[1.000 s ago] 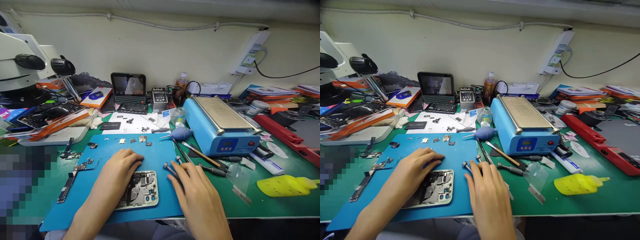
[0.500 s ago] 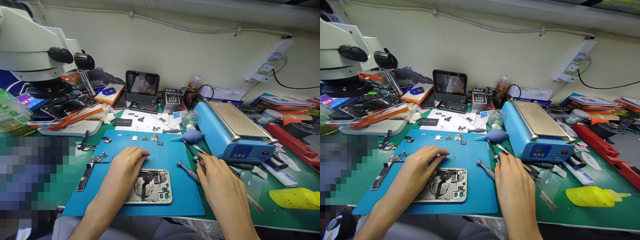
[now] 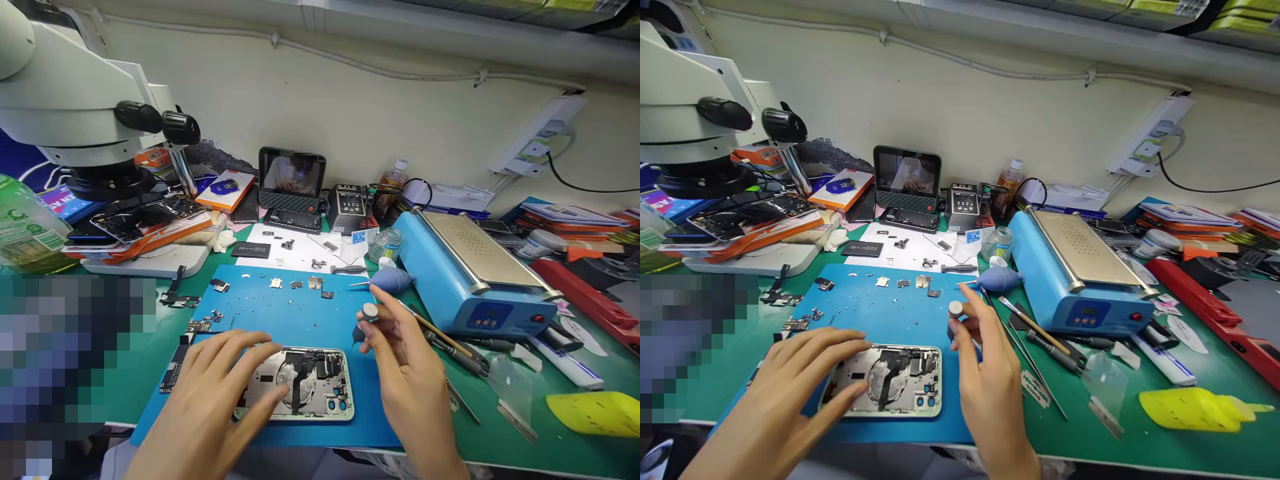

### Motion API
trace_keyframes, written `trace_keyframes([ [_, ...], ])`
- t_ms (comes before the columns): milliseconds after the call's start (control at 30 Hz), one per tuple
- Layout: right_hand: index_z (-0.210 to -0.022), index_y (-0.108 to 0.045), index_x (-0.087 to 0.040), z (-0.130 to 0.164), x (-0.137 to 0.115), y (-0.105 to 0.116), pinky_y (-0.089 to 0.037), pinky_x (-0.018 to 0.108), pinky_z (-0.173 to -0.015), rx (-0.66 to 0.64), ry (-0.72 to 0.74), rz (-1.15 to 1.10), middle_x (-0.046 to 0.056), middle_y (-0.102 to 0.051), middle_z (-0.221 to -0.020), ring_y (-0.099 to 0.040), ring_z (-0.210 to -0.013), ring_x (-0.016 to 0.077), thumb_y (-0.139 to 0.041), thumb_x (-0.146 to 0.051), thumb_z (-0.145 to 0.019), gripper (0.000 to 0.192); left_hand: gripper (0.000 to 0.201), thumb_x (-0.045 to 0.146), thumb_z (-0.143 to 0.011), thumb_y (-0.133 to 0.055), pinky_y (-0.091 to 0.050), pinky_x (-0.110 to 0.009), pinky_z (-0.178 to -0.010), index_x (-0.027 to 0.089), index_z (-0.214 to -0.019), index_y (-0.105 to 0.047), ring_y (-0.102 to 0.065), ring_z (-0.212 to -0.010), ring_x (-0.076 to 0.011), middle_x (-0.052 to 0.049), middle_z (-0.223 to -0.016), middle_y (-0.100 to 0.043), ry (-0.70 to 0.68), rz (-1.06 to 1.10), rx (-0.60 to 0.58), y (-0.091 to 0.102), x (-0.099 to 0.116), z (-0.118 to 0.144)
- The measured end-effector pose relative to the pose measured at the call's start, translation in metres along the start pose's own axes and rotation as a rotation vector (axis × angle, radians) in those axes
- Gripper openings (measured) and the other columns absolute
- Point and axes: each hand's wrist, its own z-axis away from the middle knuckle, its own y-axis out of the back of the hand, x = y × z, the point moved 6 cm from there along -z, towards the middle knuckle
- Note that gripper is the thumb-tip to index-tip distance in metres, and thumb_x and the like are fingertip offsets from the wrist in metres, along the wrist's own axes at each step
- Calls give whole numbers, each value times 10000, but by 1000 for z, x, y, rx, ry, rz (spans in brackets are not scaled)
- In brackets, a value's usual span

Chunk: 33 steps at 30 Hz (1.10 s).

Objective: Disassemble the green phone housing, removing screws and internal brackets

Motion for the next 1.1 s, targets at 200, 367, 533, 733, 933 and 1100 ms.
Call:
trace_keyframes([
  [200,-1539,-567,-347,4,-4,-1,-679,318,-814,58,156,151,49,-772,-1196,-788,-968,198,-632,-315,-1075,470,846,660,-882,-837,-547,-500,-1041,387,-1606,-497,-653,-1347,-387,-67,-1579,-649,-83,-158,-89,-3,-19,23],
  [367,-1560,-502,-290,-2,-4,-7,-662,353,-771,4,243,335,86,-761,-1192,-779,-887,214,-612,-299,-1079,494,689,460,-960,-816,-617,-455,-1044,387,-1573,-511,-688,-1331,-341,-60,-1521,-686,-3,-22,-91,-2,-21,29],
  [533,-1628,-418,-297,-12,5,-9,-672,387,-828,32,107,198,111,-747,-1273,-792,-1015,249,-574,-399,-1098,562,620,318,-963,-771,-648,-403,-1070,405,-1535,-550,-646,-1428,-321,-60,-1596,-607,150,297,25,15,-20,30],
  [733,-1511,-507,-339,-17,15,-19,-662,433,-851,-4,24,113,77,-762,-1239,-796,-1022,270,-553,-440,-1095,431,555,310,-1043,-742,-621,-311,-1096,437,-1552,-559,-534,-1532,-301,-4,-1688,-540,234,810,259,26,-18,25],
  [933,-1582,-447,-343,-18,21,-17,-660,447,-840,8,-18,79,92,-758,-1259,-798,-1034,284,-548,-459,-1093,513,400,377,-1090,-680,-690,-212,-899,345,-1489,-672,-812,-1170,-225,-20,-1360,-804,503,675,463,7,-12,42],
  [1100,-1502,-518,-327,-17,23,-19,-641,483,-910,22,-36,40,101,-743,-1303,-788,-1083,296,-570,-465,-1078,449,290,235,-1148,-520,-649,-154,-857,348,-1294,-744,-825,-1117,-164,5,-1253,-843,257,418,495,1,14,33],
])
